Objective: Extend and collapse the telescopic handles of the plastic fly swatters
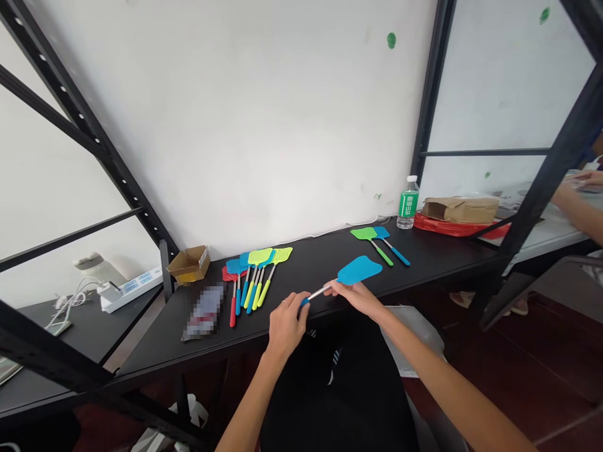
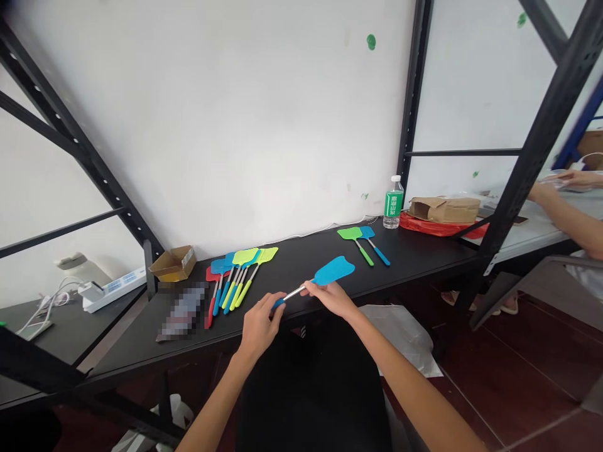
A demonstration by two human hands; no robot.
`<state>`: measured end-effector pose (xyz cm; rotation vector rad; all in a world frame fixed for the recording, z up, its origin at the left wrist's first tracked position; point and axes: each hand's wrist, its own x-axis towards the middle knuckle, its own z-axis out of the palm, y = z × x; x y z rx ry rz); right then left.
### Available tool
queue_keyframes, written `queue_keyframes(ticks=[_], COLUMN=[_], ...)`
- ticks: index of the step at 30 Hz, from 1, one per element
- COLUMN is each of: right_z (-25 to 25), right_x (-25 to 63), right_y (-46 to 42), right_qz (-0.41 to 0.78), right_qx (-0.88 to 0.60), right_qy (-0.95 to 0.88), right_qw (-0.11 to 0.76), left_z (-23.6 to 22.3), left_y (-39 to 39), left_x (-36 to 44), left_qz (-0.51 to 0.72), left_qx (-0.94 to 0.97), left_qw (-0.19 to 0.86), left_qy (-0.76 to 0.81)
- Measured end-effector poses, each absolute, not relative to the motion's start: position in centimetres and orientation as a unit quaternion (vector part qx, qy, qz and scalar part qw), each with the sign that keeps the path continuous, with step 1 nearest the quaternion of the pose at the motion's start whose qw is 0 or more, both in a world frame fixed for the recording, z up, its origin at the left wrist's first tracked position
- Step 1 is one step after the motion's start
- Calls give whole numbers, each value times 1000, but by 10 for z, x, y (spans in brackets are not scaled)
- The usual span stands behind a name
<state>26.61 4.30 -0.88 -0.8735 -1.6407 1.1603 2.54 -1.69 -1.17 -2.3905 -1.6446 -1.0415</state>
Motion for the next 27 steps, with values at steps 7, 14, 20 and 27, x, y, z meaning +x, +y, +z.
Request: queue_keyframes(ticks=[7,14,20,27], right_z=[-12,-12,-22,-16], right_x=[256,253,256,259], right_y=[42,40,47,46], right_qz=[449,370,432,487], right_qx=[-409,-467,-404,-360], right_qy=[-645,-642,-630,-619], right_qw=[465,482,502,501], left_z=[-13,-13,-4,12], left_y=[-22,-22,-25,-33], left_x=[48,45,48,54], left_qz=[-340,-332,-299,-259], left_qx=[-780,-775,-786,-815], left_qw=[25,41,29,-117], left_qy=[-525,-536,-541,-505])
